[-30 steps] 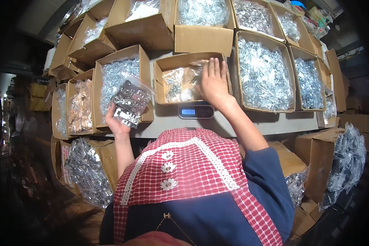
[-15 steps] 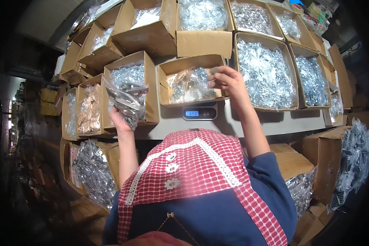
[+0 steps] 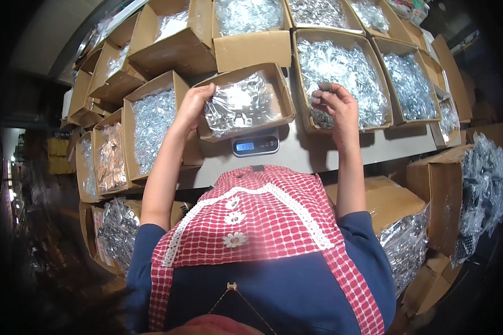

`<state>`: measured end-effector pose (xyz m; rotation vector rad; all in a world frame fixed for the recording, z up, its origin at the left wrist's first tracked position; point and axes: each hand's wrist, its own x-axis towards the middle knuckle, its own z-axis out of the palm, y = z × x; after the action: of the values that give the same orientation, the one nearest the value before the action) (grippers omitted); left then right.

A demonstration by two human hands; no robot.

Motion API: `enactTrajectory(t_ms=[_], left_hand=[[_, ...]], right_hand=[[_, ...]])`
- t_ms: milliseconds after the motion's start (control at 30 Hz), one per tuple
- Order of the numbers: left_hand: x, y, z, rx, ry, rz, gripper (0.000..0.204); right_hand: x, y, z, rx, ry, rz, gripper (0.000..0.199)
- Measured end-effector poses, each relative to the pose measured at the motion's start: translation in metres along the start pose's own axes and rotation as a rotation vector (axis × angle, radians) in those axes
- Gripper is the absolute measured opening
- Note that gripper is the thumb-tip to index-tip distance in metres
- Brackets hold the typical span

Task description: The person sorts small metal components into cardboard boxes on a table, using a digital scale to weigh some items and reaching into large bins on the floor to retrieve more parts.

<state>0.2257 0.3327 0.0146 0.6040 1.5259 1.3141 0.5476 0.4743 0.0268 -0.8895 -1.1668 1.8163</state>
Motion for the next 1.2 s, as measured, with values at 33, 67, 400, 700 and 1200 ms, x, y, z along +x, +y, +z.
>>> enactTrajectory(t_ms=[33, 67, 400, 700, 1200], left_hand=[[0.003, -0.007, -0.003, 0.398, 0.09, 0.139, 0.033], [0.003, -0.014, -0.007, 0.606, 0.127, 0.143, 0.029], [-0.028, 0.065, -0.029, 0.505, 0.38, 0.574, 0.019], [-0.07, 0.035, -0.082, 0.265, 0.401, 0.391, 0.028], [-0.083, 0.007, -0.058, 0.171, 0.467, 0.293, 0.056]], right_hand=[[0.0, 0.0, -0.007, -0.003, 0.031, -0.002, 0.023], [-0.003, 0.0, -0.012, -0.01, 0.062, -0.01, 0.023], [-0.004, 0.003, -0.036, 0.022, 0.219, -0.12, 0.025], [0.002, -0.009, -0.012, -0.075, 0.166, -0.153, 0.028], [0.03, 0.003, 0.052, -0.224, -0.183, 0.04, 0.042]])
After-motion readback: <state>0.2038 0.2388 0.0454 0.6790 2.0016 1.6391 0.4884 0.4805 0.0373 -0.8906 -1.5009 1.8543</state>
